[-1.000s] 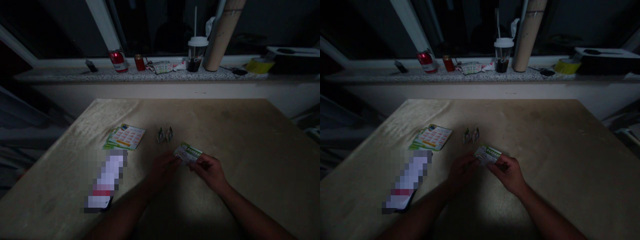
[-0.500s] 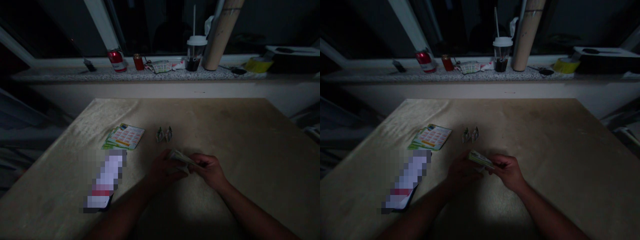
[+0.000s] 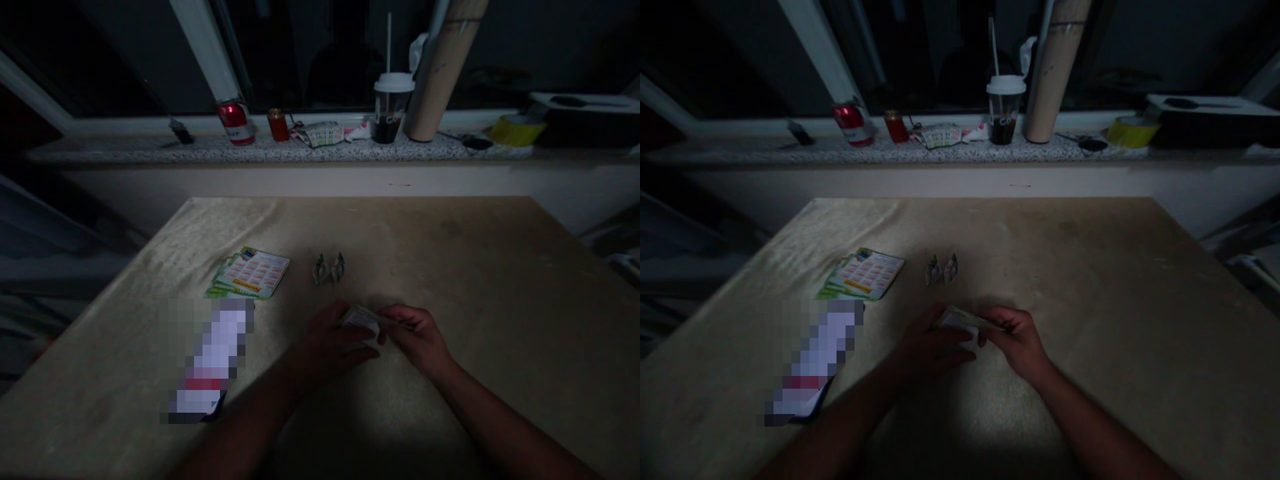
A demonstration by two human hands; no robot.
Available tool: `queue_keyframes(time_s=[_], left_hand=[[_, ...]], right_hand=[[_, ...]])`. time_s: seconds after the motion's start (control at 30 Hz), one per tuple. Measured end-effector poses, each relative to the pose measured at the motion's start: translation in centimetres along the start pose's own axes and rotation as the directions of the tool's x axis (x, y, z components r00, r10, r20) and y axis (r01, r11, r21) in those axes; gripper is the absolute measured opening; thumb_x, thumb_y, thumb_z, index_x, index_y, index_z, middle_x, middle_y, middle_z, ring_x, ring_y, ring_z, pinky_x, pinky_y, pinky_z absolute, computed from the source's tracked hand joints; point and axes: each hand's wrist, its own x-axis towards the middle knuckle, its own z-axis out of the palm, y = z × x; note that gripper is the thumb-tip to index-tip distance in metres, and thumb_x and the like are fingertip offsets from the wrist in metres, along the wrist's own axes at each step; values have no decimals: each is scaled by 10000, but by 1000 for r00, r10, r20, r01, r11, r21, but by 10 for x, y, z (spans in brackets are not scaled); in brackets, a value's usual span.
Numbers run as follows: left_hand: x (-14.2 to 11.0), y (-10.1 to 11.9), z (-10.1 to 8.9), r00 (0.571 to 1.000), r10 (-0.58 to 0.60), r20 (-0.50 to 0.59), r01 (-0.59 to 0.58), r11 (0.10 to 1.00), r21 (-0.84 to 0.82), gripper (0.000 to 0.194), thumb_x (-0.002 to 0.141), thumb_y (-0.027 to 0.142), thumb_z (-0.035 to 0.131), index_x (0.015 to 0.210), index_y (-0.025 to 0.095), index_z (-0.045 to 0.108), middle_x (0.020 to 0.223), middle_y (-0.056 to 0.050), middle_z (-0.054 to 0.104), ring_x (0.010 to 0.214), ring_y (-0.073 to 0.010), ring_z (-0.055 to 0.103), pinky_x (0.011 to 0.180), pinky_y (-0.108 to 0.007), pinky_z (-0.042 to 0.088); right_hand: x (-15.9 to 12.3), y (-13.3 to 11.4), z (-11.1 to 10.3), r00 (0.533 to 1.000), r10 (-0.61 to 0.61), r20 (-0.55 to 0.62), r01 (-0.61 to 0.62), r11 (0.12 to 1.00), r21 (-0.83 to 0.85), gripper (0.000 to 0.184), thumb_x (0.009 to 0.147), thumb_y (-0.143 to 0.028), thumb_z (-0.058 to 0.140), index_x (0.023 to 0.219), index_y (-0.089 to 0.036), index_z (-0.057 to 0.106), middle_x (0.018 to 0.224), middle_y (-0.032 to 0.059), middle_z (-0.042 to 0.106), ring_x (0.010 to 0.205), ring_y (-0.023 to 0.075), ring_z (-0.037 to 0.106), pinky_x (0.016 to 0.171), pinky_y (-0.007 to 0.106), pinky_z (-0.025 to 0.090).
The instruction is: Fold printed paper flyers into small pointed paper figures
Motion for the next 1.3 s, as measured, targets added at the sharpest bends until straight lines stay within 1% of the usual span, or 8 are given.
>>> queue_keyframes(time_s=[0.17, 0.37, 0.53, 0.7, 0.8, 1.0, 1.23, 1.3], left_hand=[[2, 2, 2, 993, 115, 30, -119, 978, 171, 274, 904, 473, 676, 1036, 245, 750, 1056, -111, 687, 940, -263, 682, 833, -408, 585], [8, 5, 2, 984, 177, -2, -171, 953, 250, 305, 899, 482, 679, 992, 198, 743, 967, -108, 691, 839, -234, 671, 750, -378, 570], [13, 8, 0, 993, 90, -75, -75, 980, 183, 293, 937, 456, 634, 870, 204, 769, 811, -74, 686, 704, -192, 654, 645, -330, 560], [12, 9, -1, 993, -31, -115, 44, 993, 110, 277, 967, 390, 599, 875, 211, 790, 893, -73, 667, 748, -163, 645, 664, -285, 555], [12, 9, 0, 984, -119, -136, 125, 991, 36, 237, 956, 321, 622, 851, 198, 795, 817, -42, 637, 667, -124, 608, 616, -237, 521], [10, 10, 4, 968, -219, -124, 213, 975, -64, 253, 940, 313, 644, 781, 171, 781, 712, -15, 620, 606, -111, 600, 577, -217, 485], [10, 11, 4, 970, -224, -93, 214, 971, -107, 208, 915, 260, 640, 758, 167, 741, 695, -11, 626, 600, -113, 589, 583, -223, 469], [8, 11, 4, 961, -268, -65, 259, 958, -126, 150, 886, 269, 662, 783, 166, 700, 694, 0, 626, 594, -115, 581, 588, -231, 465]], right_hand=[[3, 6, 0, 999, 32, -37, -30, 998, 59, 131, 709, -158, 730, 808, -193, 808, 613, 9, 728, 565, 157, 656, 572, 260, 529], [4, 7, 1, 998, 49, -35, -47, 997, 64, 130, 735, -128, 722, 794, -197, 815, 583, -8, 708, 553, 127, 637, 580, 229, 507], [3, 4, 1, 1000, 17, 9, -17, 999, 47, 85, 754, -180, 753, 807, -200, 816, 618, 5, 722, 580, 134, 644, 586, 234, 511], [-1, 1, 3, 997, -15, 71, 13, 1000, 26, 104, 800, -276, 773, 855, -198, 814, 688, 32, 746, 594, 140, 651, 584, 247, 520], [-2, 4, 5, 996, -12, 83, 10, 1000, 22, 138, 790, -298, 802, 892, -206, 809, 697, 29, 739, 590, 138, 647, 568, 247, 522], [-2, 9, 7, 998, 9, 59, -9, 1000, 1, 146, 761, -311, 841, 850, -200, 807, 648, 17, 711, 554, 129, 624, 528, 241, 509], [-1, 7, 8, 999, 23, 32, -22, 999, -29, 158, 777, -339, 826, 818, -188, 811, 617, 24, 705, 535, 134, 620, 510, 248, 499], [-1, 7, 7, 999, 24, 21, -23, 999, -34, 167, 778, -349, 824, 787, -183, 805, 604, 24, 700, 524, 132, 612, 498, 245, 487]])
